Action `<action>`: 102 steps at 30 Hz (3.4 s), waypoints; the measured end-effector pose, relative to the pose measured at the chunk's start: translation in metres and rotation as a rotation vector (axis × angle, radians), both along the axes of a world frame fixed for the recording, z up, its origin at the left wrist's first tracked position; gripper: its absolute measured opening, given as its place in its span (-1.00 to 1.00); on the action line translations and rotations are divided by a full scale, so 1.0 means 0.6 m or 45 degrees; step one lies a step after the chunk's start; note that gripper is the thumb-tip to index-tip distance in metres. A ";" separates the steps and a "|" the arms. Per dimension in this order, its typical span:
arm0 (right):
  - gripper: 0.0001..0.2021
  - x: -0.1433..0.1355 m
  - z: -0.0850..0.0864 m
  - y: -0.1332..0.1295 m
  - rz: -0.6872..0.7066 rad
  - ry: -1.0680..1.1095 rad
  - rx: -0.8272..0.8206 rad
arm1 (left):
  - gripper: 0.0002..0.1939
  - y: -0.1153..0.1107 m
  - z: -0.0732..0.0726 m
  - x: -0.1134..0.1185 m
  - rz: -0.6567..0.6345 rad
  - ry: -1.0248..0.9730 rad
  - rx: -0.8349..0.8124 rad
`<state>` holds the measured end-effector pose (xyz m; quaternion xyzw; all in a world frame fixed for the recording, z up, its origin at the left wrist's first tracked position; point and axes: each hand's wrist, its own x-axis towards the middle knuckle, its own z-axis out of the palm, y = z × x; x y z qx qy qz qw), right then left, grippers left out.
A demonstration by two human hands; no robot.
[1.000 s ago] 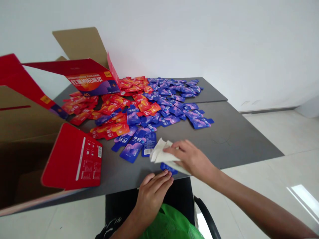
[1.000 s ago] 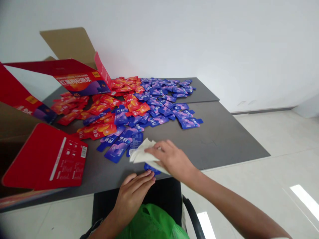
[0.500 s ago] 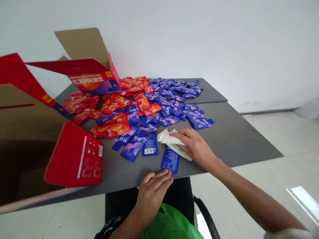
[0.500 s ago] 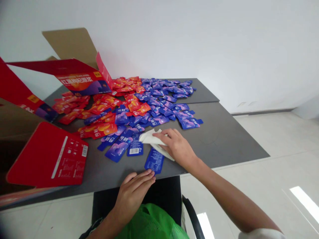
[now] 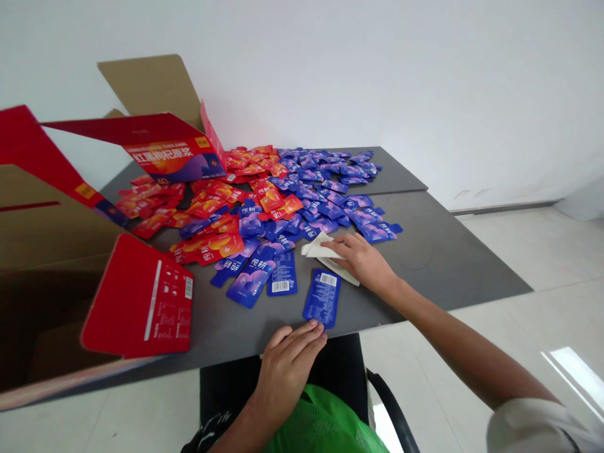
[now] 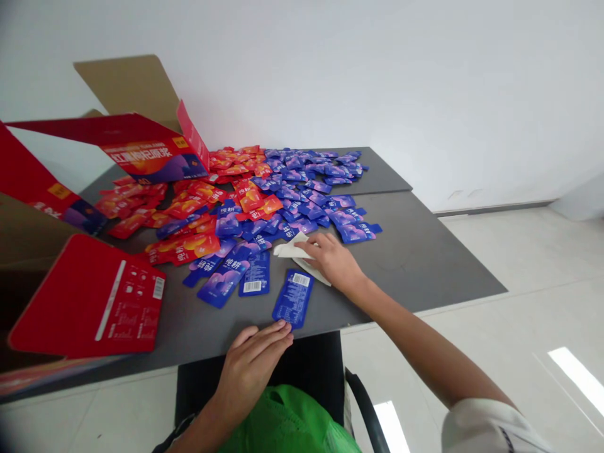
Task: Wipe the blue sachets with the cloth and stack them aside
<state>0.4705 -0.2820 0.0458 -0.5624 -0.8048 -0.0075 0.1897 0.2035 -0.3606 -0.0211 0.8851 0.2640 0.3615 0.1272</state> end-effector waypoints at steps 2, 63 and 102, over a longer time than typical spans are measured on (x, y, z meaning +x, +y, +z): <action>-0.61 -0.019 0.018 -0.036 0.022 0.084 0.051 | -0.71 0.000 -0.001 -0.001 -0.006 0.001 0.003; -0.59 -0.029 0.022 -0.065 0.073 0.058 0.061 | -0.71 0.001 0.001 0.001 -0.002 -0.027 0.027; -0.60 0.015 0.008 -0.044 -0.080 0.002 0.053 | -0.73 0.004 0.005 -0.002 -0.028 -0.008 0.010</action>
